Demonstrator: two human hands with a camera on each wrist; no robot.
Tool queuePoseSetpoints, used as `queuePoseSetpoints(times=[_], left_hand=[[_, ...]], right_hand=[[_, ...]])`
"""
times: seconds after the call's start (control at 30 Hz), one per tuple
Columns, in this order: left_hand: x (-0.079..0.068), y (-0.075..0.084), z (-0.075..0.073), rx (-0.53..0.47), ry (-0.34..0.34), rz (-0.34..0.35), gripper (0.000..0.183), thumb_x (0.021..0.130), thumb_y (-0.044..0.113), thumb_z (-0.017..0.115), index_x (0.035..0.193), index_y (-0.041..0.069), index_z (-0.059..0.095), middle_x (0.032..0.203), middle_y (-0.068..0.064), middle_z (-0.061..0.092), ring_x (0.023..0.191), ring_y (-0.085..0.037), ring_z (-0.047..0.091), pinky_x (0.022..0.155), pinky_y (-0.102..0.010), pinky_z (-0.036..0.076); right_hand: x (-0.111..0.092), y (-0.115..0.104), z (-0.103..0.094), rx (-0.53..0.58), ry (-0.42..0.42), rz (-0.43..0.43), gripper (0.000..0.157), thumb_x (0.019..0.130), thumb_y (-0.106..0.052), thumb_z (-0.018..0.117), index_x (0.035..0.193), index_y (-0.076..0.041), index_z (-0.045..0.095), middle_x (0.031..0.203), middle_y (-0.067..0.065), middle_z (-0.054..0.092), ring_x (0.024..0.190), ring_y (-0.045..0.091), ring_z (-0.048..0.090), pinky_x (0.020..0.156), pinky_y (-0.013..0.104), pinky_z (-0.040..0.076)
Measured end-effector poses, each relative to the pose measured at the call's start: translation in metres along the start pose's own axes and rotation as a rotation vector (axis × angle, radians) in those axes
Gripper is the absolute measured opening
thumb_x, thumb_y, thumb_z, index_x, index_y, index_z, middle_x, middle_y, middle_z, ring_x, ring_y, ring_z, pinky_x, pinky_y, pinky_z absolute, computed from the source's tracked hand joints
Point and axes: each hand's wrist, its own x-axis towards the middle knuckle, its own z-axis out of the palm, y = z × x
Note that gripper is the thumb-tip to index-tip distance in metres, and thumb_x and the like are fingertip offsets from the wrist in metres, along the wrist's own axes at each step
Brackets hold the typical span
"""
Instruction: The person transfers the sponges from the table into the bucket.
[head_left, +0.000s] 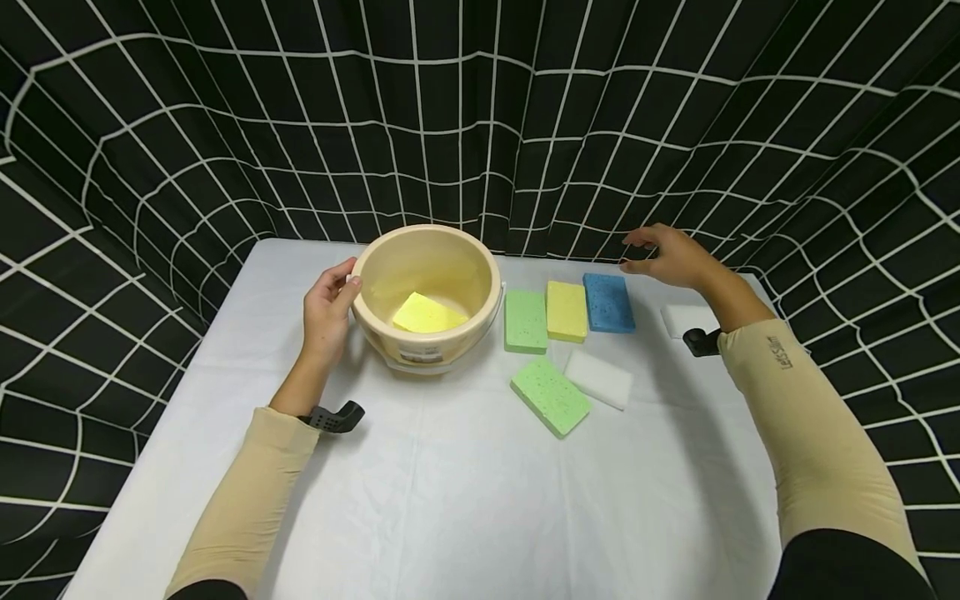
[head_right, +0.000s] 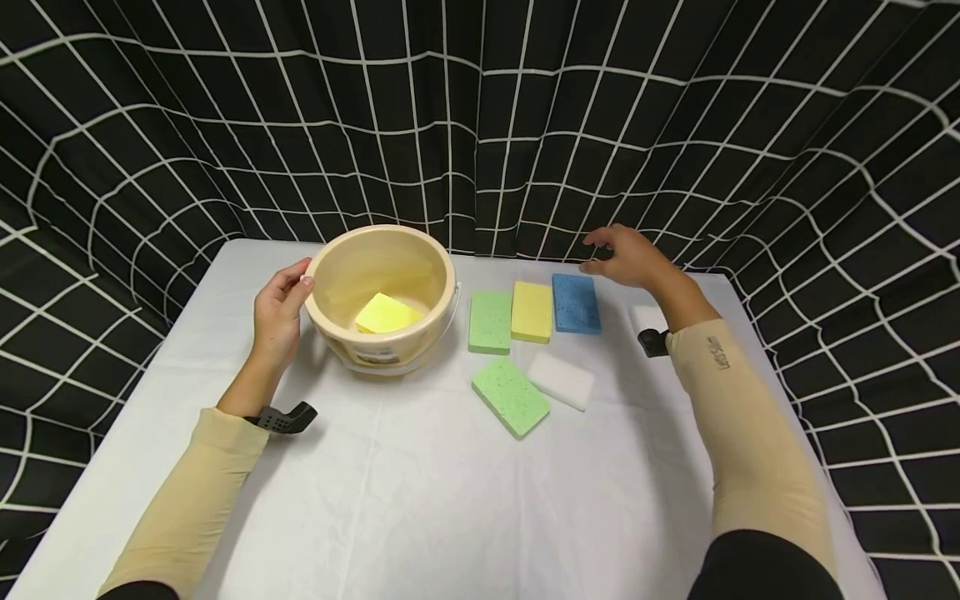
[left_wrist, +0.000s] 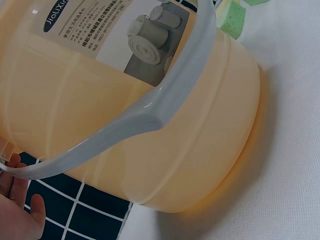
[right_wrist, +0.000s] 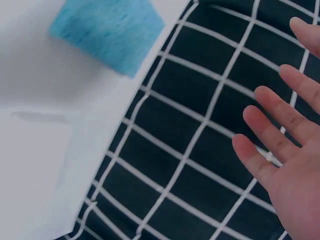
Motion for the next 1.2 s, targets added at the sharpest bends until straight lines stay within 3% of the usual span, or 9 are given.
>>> queuePoseSetpoints(times=[0.37, 0.53, 0.8, 0.97, 1.2], left_hand=[[0.000, 0.000, -0.001, 0.013, -0.007, 0.002, 0.039, 0.097, 0.003, 0.052, 0.135, -0.008, 0.049, 0.139, -0.021, 0.050, 0.104, -0.006, 0.055, 0.086, -0.007, 0.054], [0.000, 0.000, -0.001, 0.029, -0.008, -0.003, 0.039, 0.098, 0.005, 0.052, 0.135, -0.008, 0.049, 0.138, -0.021, 0.050, 0.104, -0.006, 0.055, 0.086, -0.007, 0.054], [0.000, -0.001, -0.003, 0.030, -0.013, 0.000, 0.039, 0.098, 0.005, 0.052, 0.135, -0.008, 0.049, 0.138, -0.021, 0.050, 0.103, -0.006, 0.056, 0.086, -0.007, 0.054], [0.000, -0.001, -0.002, 0.038, -0.014, 0.001, 0.039, 0.098, 0.005, 0.053, 0.134, -0.008, 0.049, 0.137, -0.019, 0.051, 0.103, -0.006, 0.056, 0.086, -0.007, 0.054], [0.001, 0.000, -0.002, 0.031, -0.011, 0.007, 0.039, 0.097, 0.004, 0.052, 0.134, -0.009, 0.049, 0.136, -0.018, 0.052, 0.104, -0.007, 0.056, 0.087, -0.008, 0.054]], right_hand=[[-0.002, 0.045, 0.008, -0.101, -0.041, 0.030, 0.061, 0.089, -0.031, 0.067, 0.136, 0.002, 0.049, 0.139, 0.031, 0.044, 0.128, 0.048, 0.039, 0.106, 0.068, 0.035], [-0.006, 0.061, 0.015, -0.114, -0.061, 0.083, 0.064, 0.087, -0.031, 0.069, 0.138, 0.003, 0.047, 0.139, 0.034, 0.042, 0.129, 0.051, 0.036, 0.105, 0.071, 0.035], [-0.010, 0.088, 0.026, -0.104, -0.120, 0.147, 0.068, 0.082, -0.024, 0.072, 0.138, 0.003, 0.044, 0.138, 0.038, 0.038, 0.122, 0.053, 0.038, 0.100, 0.071, 0.040], [-0.011, 0.106, 0.035, -0.116, -0.133, 0.175, 0.074, 0.078, -0.020, 0.074, 0.140, 0.003, 0.041, 0.139, 0.039, 0.035, 0.125, 0.054, 0.034, 0.104, 0.073, 0.035], [-0.015, 0.120, 0.043, -0.217, -0.179, 0.242, 0.078, 0.075, -0.014, 0.068, 0.144, 0.000, 0.035, 0.139, 0.037, 0.029, 0.122, 0.054, 0.030, 0.101, 0.076, 0.034]])
